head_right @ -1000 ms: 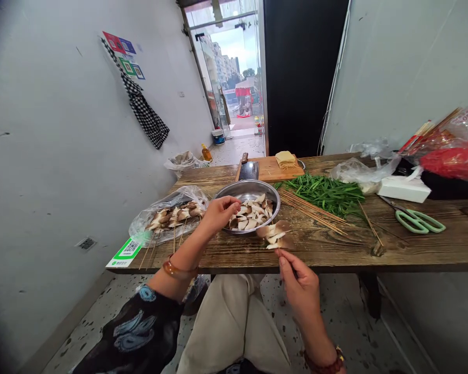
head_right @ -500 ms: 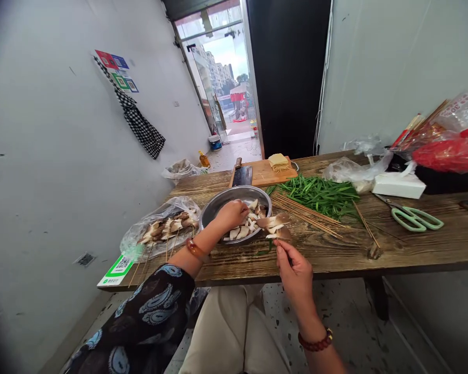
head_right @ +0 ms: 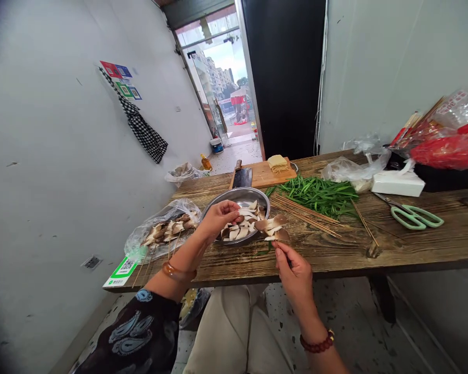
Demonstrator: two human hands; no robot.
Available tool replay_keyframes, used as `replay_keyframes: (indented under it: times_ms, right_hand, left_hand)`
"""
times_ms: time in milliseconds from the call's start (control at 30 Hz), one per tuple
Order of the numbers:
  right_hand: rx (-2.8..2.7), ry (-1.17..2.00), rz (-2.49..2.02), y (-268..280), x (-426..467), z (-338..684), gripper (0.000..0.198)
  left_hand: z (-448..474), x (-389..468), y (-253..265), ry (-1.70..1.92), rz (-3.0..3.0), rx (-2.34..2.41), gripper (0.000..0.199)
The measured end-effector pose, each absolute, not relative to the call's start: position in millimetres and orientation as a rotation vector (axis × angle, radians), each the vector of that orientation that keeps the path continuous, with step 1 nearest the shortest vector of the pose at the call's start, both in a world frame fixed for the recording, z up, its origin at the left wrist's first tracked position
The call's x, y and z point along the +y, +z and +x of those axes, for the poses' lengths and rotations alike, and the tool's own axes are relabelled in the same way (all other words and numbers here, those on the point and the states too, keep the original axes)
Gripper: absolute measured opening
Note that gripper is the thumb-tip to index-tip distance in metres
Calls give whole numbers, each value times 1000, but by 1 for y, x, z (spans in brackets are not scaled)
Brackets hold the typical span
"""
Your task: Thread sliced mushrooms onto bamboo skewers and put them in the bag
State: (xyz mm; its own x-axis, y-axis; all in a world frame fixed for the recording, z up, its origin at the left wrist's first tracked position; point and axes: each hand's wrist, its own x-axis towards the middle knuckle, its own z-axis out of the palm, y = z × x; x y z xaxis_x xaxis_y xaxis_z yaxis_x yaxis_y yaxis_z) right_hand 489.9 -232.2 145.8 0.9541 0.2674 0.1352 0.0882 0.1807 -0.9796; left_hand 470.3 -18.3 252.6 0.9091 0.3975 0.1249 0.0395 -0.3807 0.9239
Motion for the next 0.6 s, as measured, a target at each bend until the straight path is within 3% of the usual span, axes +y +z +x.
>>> replay_keyframes:
  times_ms: [100, 233, 600]
  right_hand:
    - [-314, 231, -1324, 145, -237, 486, 41]
    - [-356, 249, -1347, 147, -248, 471, 38]
    - [-642, 212, -1560, 160, -247, 431, 27]
  left_hand:
    - [451, -31, 257, 384, 1514, 321, 33]
    - [433, -45, 259, 379, 1284, 359, 35]
    - [397, -67, 249, 389, 1162, 379, 32]
